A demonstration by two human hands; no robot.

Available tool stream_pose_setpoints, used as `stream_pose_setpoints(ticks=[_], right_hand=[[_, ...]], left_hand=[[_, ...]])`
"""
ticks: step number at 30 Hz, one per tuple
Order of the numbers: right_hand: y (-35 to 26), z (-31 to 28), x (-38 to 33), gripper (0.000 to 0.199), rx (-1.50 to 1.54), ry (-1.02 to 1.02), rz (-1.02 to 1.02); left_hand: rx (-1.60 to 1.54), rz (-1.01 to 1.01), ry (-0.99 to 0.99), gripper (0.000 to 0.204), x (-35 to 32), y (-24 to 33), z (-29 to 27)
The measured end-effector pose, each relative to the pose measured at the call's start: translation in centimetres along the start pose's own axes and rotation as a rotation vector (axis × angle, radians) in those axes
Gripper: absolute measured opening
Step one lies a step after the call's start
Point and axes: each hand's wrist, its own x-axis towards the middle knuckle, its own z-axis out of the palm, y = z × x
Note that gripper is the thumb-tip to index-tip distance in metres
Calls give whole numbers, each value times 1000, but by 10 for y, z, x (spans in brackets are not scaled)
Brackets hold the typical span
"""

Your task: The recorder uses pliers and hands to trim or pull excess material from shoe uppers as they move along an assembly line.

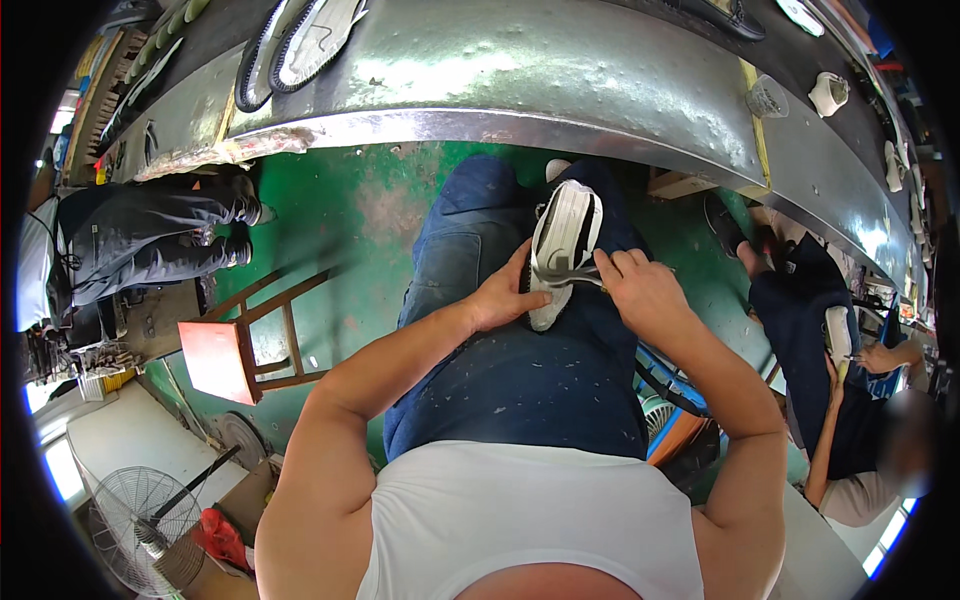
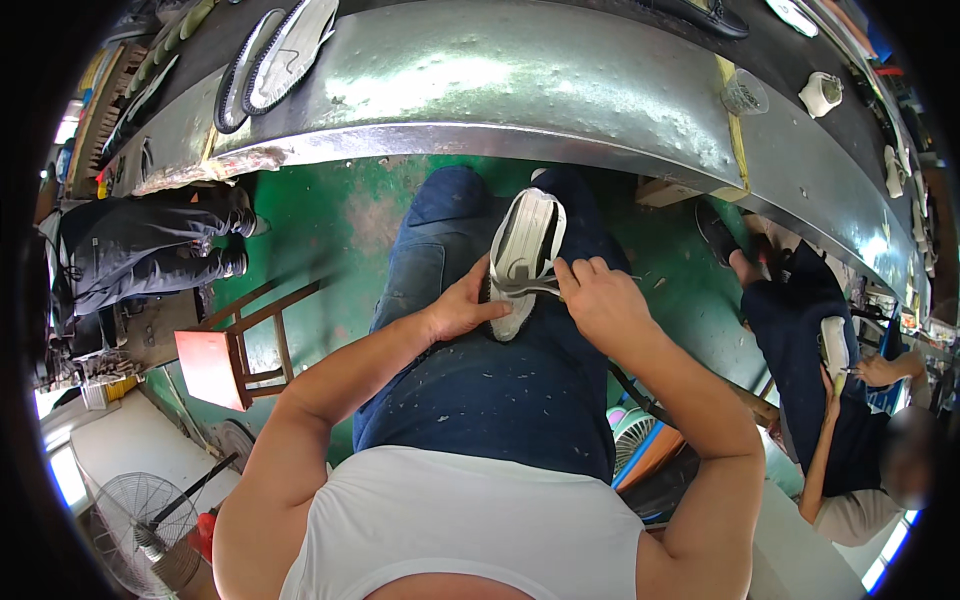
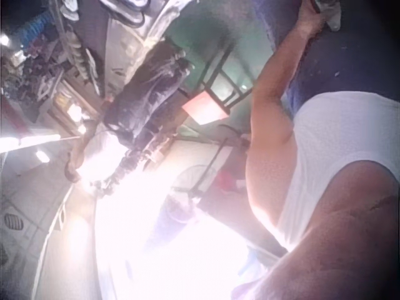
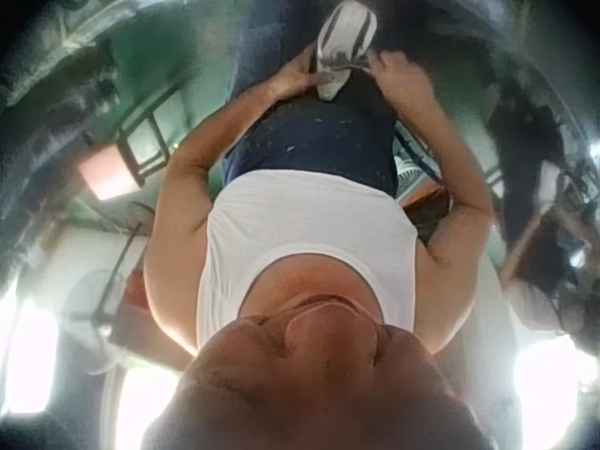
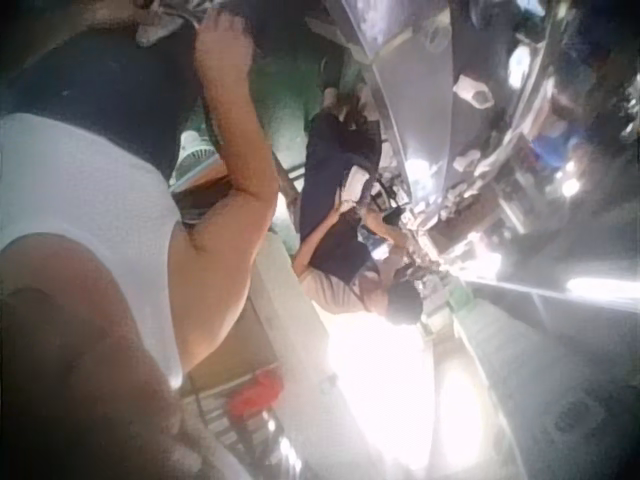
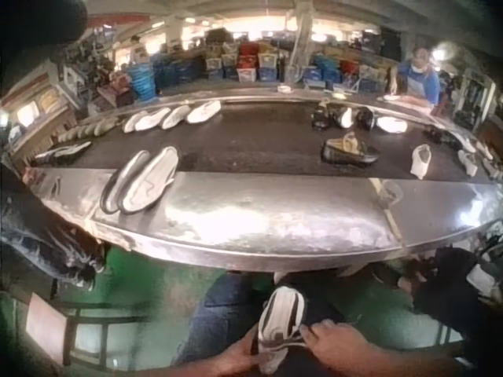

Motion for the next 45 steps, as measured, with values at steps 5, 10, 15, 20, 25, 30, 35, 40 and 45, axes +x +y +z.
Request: stream_pose_setpoints(ticks=[5, 10, 15, 20, 25, 30, 35, 40, 45], right_hand=[[2, -1, 14, 26, 271, -395, -7], [-1, 4, -2, 26, 321, -192, 14], [-14, -32, 19, 26, 34, -398, 69], [-10, -26, 27, 26, 283, -684, 149], [-35, 44, 7, 31, 465, -309, 268], [-25, 20, 8, 42, 515, -337, 268], [-5, 11, 9, 63, 297, -181, 273], [0, 22, 22, 52, 152, -97, 247], [30, 63, 5, 26, 231, 6, 313]], left_hand=[[90, -36, -58, 106, 1, 1, -2], [176, -18, -50, 108, -1, 9, 1], [322, 78, 19, 105, 3, -10, 4], [-886, -164, 46, 73, 17, -5, 11], [-414, -244, 649, 67, 41, -27, 16], [156, -86, 658, 62, 36, -36, 5], [441, 153, 662, 51, 31, -25, 13], [724, 287, 538, 52, 26, -18, 10], [882, 238, 377, 55, 21, 2, 12]])
